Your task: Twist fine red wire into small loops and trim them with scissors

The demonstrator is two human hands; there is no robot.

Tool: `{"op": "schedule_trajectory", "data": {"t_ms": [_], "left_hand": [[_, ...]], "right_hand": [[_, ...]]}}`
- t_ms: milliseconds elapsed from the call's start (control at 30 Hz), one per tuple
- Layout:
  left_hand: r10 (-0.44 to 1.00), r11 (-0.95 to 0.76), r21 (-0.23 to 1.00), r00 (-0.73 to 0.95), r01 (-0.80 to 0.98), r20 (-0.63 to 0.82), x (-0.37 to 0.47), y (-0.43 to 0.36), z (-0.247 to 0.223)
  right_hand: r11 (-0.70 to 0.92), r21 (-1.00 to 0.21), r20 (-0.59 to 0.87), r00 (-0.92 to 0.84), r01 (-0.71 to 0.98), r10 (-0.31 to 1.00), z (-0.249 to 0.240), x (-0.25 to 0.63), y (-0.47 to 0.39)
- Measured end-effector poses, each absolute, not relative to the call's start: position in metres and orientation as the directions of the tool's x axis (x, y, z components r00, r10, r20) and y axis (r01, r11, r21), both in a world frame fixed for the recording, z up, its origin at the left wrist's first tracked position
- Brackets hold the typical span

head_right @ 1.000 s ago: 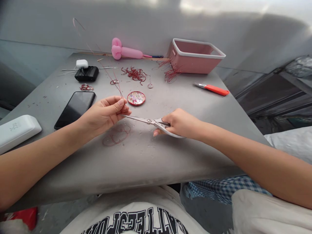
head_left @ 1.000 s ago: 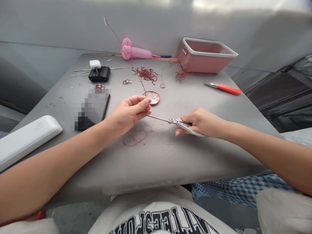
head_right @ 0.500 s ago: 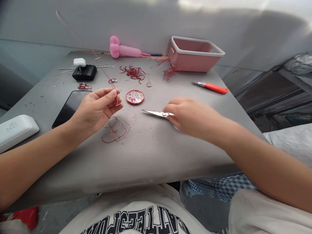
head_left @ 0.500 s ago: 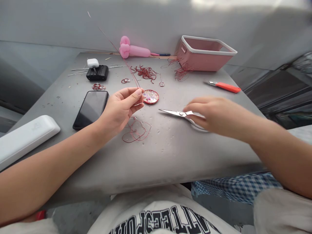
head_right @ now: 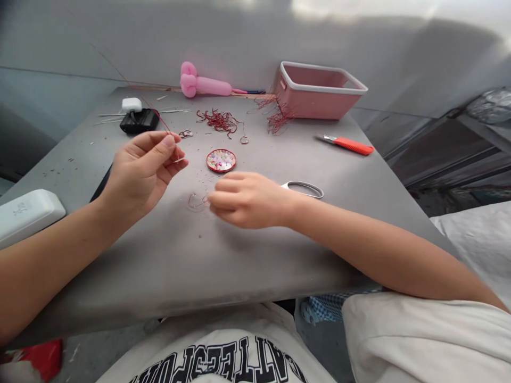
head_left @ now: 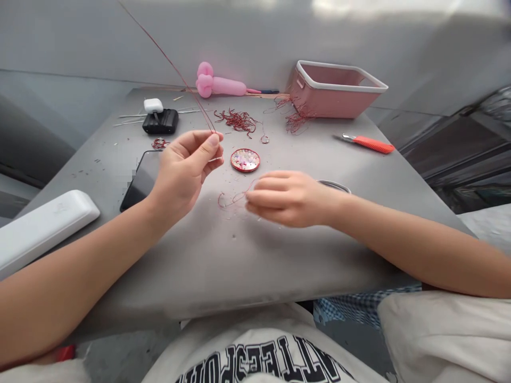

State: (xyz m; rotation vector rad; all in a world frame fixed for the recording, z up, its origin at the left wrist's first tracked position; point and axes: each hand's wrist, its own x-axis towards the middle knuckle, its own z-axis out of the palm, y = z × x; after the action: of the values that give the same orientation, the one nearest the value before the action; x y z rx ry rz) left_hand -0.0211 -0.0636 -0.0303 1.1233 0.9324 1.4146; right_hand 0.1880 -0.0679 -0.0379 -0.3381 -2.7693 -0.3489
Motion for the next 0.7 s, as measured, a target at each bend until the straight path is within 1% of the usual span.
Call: {"op": "schedule_trajectory", "data": {"t_ms": [67,100,133,200,233,300,367,400,500,533,567,633,700], "left_hand": [[0.983,-0.176,0.951,0.004,-0.255,0.183,-0.023,-0.064,-0.026],[0.983,-0.177,0.952,0.013,-0.25,0.186,-0.023,-0.064,-0.025],[0.984,-0.163,0.957,0.03,-0.24,0.175,-0.023,-0.065,-0.025],[0.989,-0.106,0.973,0.078,-0.205,0.124,-0.021,-0.066,-0.027],[0.99,-0.074,0.98,0.109,-0.184,0.095,-0.02,-0.066,-0.029],[0.985,-0.031,0.988,0.165,-0.154,0.057,-0.019,-0.066,-0.033],[0.981,-0.017,0.988,0.19,-0.154,0.046,-0.018,-0.066,-0.036],[0.981,-0.013,0.987,0.191,-0.159,0.043,-0.018,-0.066,-0.037],[0.987,0.005,0.986,0.157,-0.169,0.022,-0.018,-0.065,-0.037],[0.99,0.009,0.985,0.142,-0.171,0.016,-0.018,-0.065,-0.037],[0.992,0.011,0.985,0.129,-0.17,0.011,-0.018,-0.064,-0.037],[0.994,0.013,0.986,0.11,-0.166,0.005,-0.018,-0.064,-0.039],[0.995,0.019,0.986,0.102,-0.163,-0.003,-0.018,-0.063,-0.04]], "right_hand": [[0.879,0.082,0.375,-0.832,0.469,0.409,-0.026,0.214,-0.062],[0.823,0.039,0.373,-0.772,0.567,0.515,-0.02,0.228,-0.059],[0.761,0.022,0.364,-0.714,0.649,0.598,-0.016,0.244,-0.055],[0.606,0.033,0.382,-0.57,0.795,0.727,-0.012,0.275,-0.044],[0.536,0.057,0.365,-0.518,0.842,0.774,-0.013,0.289,-0.038],[0.422,0.084,0.371,-0.421,0.903,0.828,-0.019,0.314,-0.026],[0.436,0.068,0.347,-0.431,0.898,0.833,-0.029,0.327,-0.017],[0.469,0.028,0.353,-0.447,0.883,0.822,-0.035,0.327,-0.015],[0.533,-0.163,0.511,-0.391,0.83,0.765,-0.047,0.305,-0.016],[0.552,-0.202,0.545,-0.375,0.809,0.75,-0.05,0.291,-0.019],[0.581,-0.222,0.622,-0.345,0.783,0.703,-0.052,0.275,-0.022],[0.676,-0.205,0.626,-0.436,0.708,0.646,-0.056,0.241,-0.031],[0.759,-0.149,0.582,-0.564,0.634,0.586,-0.06,0.211,-0.04]]}}
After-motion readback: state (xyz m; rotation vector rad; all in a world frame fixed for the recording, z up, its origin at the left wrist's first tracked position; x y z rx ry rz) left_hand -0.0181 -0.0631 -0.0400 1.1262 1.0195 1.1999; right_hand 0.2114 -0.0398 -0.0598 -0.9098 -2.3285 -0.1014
